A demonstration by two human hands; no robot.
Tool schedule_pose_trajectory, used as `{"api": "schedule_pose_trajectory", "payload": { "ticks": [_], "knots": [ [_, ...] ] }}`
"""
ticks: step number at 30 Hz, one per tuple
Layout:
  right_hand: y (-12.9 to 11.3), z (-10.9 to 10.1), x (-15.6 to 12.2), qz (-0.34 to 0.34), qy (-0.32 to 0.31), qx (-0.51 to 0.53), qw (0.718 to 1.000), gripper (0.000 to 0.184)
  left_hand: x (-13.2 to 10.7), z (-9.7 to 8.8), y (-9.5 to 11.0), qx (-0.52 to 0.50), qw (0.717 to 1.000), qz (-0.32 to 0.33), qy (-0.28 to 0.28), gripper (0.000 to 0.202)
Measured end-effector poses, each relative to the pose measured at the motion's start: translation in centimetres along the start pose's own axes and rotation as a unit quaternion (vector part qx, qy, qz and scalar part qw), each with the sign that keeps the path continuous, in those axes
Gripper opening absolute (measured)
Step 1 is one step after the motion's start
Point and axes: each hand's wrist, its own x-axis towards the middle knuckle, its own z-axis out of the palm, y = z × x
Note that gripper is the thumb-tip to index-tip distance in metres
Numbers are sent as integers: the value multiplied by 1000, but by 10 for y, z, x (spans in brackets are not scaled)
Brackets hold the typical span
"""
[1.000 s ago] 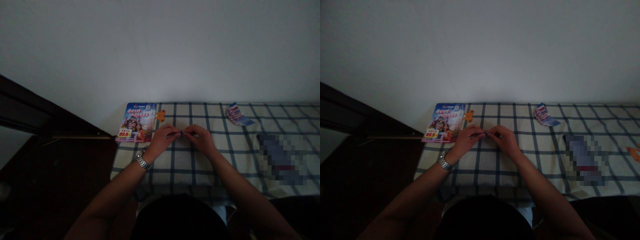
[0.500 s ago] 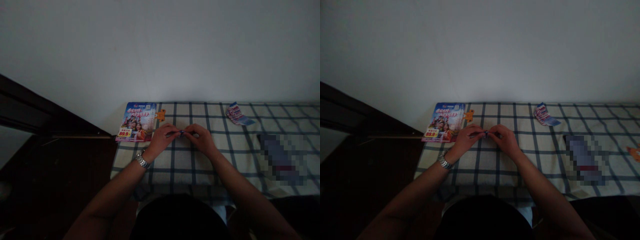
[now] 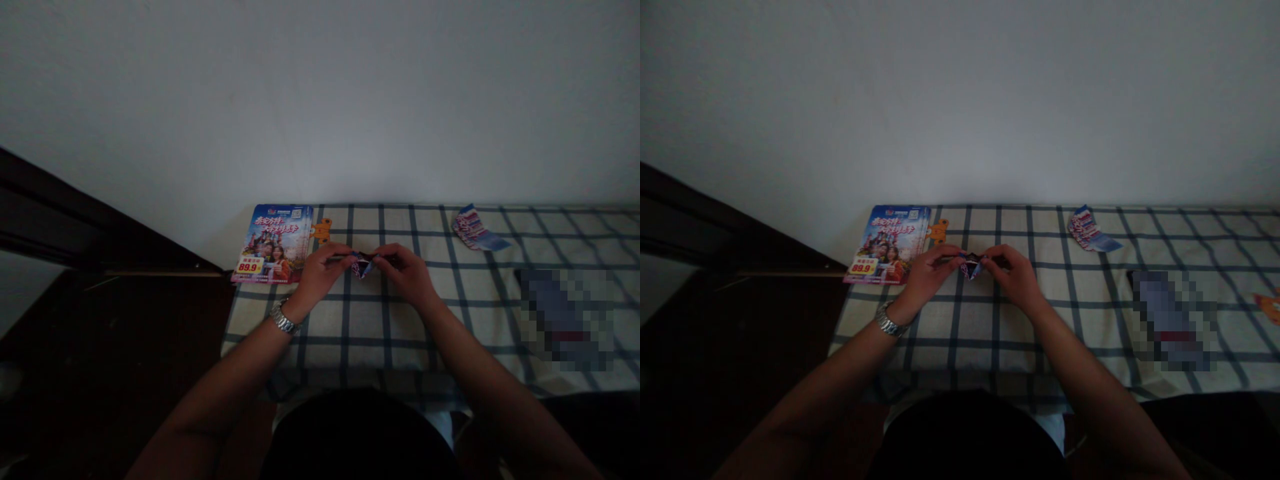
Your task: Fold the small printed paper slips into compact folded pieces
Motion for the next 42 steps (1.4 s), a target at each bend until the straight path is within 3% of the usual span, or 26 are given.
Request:
{"api": "schedule_pose_trajectory", "payload": {
  "ticks": [5, 11, 27, 33, 36, 38, 42],
  "knots": [
    [-1, -2, 0, 27, 10, 40, 999, 30, 2, 0, 1, -73, 996, -51, 22, 25],
    [-2, -1, 2, 28, 35, 70, 997, 30, 1, 5, 1, -172, 981, -66, 63, 27],
    [8, 4, 4, 91, 58, 179, 978, 33, 1, 11, -10, -270, 951, -108, 103, 24],
    [9, 5, 4, 97, 56, 170, 979, 35, 2, 10, -9, -214, 966, -103, 101, 26],
    [10, 3, 4, 96, 60, 148, 983, 37, 2, 5, -3, -120, 988, -66, 70, 32],
    [10, 2, 4, 93, 57, 142, 984, 38, 1, 2, 1, -26, 998, -24, 47, 26],
    [9, 1, 5, 84, 41, 121, 988, 37, -1, 1, 5, 52, 998, -7, 21, 20]
  ]
}}
